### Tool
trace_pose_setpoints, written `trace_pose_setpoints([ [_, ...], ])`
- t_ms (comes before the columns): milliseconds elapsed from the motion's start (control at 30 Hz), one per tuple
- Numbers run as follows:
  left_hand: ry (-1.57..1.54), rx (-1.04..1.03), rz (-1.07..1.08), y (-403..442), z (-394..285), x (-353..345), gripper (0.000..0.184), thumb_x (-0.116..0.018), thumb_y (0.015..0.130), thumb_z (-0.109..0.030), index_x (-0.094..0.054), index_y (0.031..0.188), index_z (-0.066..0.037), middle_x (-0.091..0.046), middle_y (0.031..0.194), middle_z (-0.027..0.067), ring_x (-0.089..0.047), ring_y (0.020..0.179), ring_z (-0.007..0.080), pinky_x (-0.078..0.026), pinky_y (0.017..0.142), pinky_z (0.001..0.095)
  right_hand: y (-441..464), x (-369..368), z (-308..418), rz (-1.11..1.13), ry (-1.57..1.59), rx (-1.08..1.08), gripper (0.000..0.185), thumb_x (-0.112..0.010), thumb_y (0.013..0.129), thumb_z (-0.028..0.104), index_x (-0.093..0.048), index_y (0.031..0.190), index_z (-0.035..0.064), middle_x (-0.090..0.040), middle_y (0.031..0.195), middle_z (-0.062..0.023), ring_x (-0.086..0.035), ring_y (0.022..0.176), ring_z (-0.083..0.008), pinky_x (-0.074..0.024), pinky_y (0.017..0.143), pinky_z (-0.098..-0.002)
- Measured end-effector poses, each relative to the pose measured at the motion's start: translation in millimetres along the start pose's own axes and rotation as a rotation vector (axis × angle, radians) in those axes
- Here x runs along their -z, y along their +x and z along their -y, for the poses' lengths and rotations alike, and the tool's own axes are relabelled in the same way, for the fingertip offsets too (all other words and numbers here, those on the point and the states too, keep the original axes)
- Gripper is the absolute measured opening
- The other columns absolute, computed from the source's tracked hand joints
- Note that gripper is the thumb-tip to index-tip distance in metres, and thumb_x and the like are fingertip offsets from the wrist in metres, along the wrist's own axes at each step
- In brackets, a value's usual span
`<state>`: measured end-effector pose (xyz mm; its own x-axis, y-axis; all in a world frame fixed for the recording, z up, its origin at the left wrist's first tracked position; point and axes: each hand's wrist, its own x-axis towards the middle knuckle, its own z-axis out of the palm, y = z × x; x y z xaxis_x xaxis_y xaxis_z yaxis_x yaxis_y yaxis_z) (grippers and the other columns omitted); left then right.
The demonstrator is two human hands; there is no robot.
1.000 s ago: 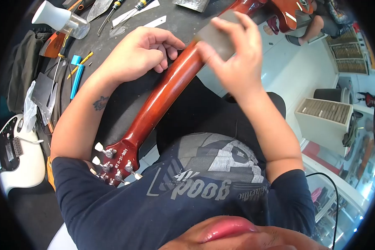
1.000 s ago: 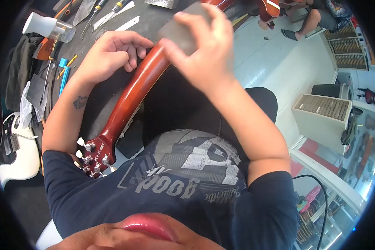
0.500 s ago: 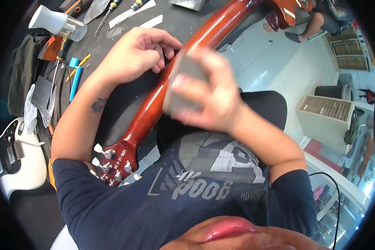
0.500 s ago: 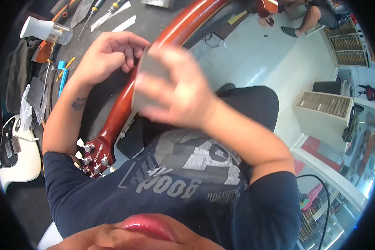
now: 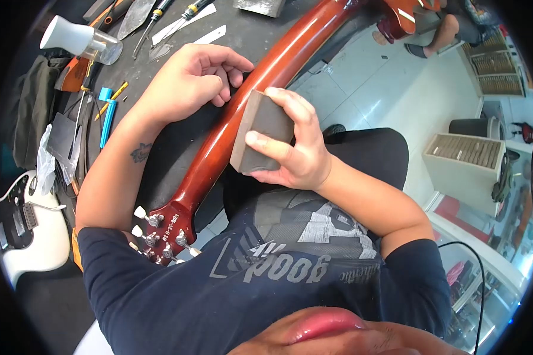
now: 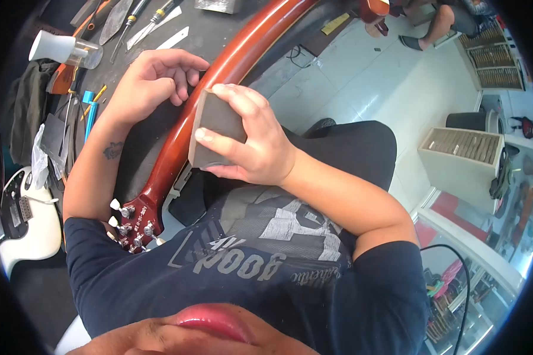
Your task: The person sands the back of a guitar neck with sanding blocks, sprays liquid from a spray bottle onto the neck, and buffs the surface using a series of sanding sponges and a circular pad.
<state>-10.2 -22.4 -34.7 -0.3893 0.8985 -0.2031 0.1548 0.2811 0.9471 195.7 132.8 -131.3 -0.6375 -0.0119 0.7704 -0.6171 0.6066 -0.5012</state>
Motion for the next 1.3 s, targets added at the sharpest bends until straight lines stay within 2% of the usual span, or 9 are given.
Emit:
trace_pose_setpoints([
  [133, 0.028, -0.003, -0.008, 0, 0, -3, 0.053, -0.051, 0.083, -0.002, -0.075, 0.13, 0.006, -0.071, 0.103, 0.0059, -0.065, 0.078, 0.008, -0.054, 0.069, 0.023, 8, 30, -62, -0.305, -0.172, -0.22, 0.076, -0.1, 0.071, 0.035, -0.069, 0.136, 0.011, -0.038, 0.159, -0.025, -0.047, 0.144, -0.0474, -0.045, 0.117, -0.0574],
  [267, -0.013, -0.012, 0.009, 1, 2, -1, 0.052, -0.052, 0.082, -0.002, -0.075, 0.128, 0.007, -0.071, 0.101, 0.0062, -0.065, 0.078, 0.0083, -0.054, 0.069, 0.023, -7, -3, -1, 0.016, 0.058, -0.006, 0.078, -0.103, 0.066, 0.029, -0.071, 0.137, 0.0258, -0.047, 0.156, -0.024, -0.046, 0.147, -0.0456, -0.0413, 0.122, -0.0595],
  [433, 0.03, -0.01, -0.024, 1, -1, -3, 0.052, -0.053, 0.082, -0.003, -0.075, 0.128, 0.007, -0.071, 0.099, 0.0061, -0.065, 0.077, 0.0083, -0.054, 0.068, 0.0232, 13, 19, -58, -0.276, -0.225, -0.22, 0.052, -0.091, 0.081, 0.044, -0.075, 0.121, 0.0145, -0.046, 0.153, -0.0288, -0.044, 0.142, -0.0487, -0.0452, 0.111, -0.0593],
  [500, 0.013, -0.009, -0.015, 2, 0, 0, 0.052, -0.053, 0.082, -0.003, -0.075, 0.128, 0.007, -0.071, 0.099, 0.0057, -0.065, 0.076, 0.0083, -0.054, 0.067, 0.023, 9, 9, -24, -0.052, -0.143, -0.099, 0.051, -0.093, 0.078, 0.041, -0.074, 0.119, 0.0194, -0.048, 0.149, -0.0287, -0.044, 0.143, -0.0504, -0.0434, 0.114, -0.0616],
  [700, 0.026, -0.019, -0.028, 2, -1, -5, 0.053, -0.051, 0.082, -0.002, -0.075, 0.128, 0.007, -0.07, 0.097, 0.0065, -0.064, 0.075, 0.0081, -0.054, 0.066, 0.0233, -6, 10, -74, -0.272, -0.303, -0.223, 0.071, -0.092, 0.08, 0.052, -0.063, 0.133, 0.0142, -0.039, 0.153, -0.0305, -0.043, 0.139, -0.0498, -0.0408, 0.115, -0.06],
  [833, 0.023, -0.008, -0.012, 3, -1, -3, 0.055, -0.049, 0.08, -0.001, -0.075, 0.128, 0.008, -0.07, 0.096, 0.0073, -0.064, 0.074, 0.0079, -0.054, 0.067, 0.0233, -14, -16, -26, -0.089, -0.054, 0.131, 0.079, -0.097, 0.079, 0.033, -0.054, 0.142, 0.0134, -0.034, 0.152, -0.0294, -0.039, 0.146, -0.0479, -0.042, 0.118, -0.0601],
  [1000, 0.03, -0.024, -0.008, 2, 0, -4, 0.057, -0.049, 0.077, 0.0, -0.076, 0.127, 0.008, -0.07, 0.096, 0.0069, -0.064, 0.073, 0.0085, -0.054, 0.067, 0.0234, -7, -4, -69, -0.342, -0.076, -0.241, 0.088, -0.102, 0.07, 0.032, -0.054, 0.144, 0.0258, -0.039, 0.15, -0.0272, -0.043, 0.145, -0.0485, -0.0404, 0.118, -0.0629],
  [1133, 0.011, -0.029, -0.003, 4, 0, -2, 0.057, -0.048, 0.078, 0.001, -0.076, 0.127, 0.007, -0.07, 0.096, 0.0063, -0.064, 0.073, 0.0083, -0.054, 0.067, 0.0232, 2, -19, -17, -0.099, 0.033, 0.112, 0.076, -0.099, 0.073, 0.036, -0.062, 0.137, 0.0232, -0.039, 0.156, -0.0266, -0.044, 0.143, -0.0493, -0.0411, 0.116, -0.0608],
  [1300, 0.019, -0.028, -0.039, 2, -1, -5, 0.049, -0.053, 0.08, 0.003, -0.077, 0.122, 0.008, -0.071, 0.092, 0.0063, -0.066, 0.075, 0.01, -0.056, 0.071, 0.025, 7, 3, -45, -0.196, -0.274, -0.201, 0.069, -0.086, 0.093, 0.041, -0.05, 0.145, 0.0127, -0.034, 0.154, -0.0257, -0.045, 0.141, -0.0435, -0.0389, 0.12, -0.0566],
])
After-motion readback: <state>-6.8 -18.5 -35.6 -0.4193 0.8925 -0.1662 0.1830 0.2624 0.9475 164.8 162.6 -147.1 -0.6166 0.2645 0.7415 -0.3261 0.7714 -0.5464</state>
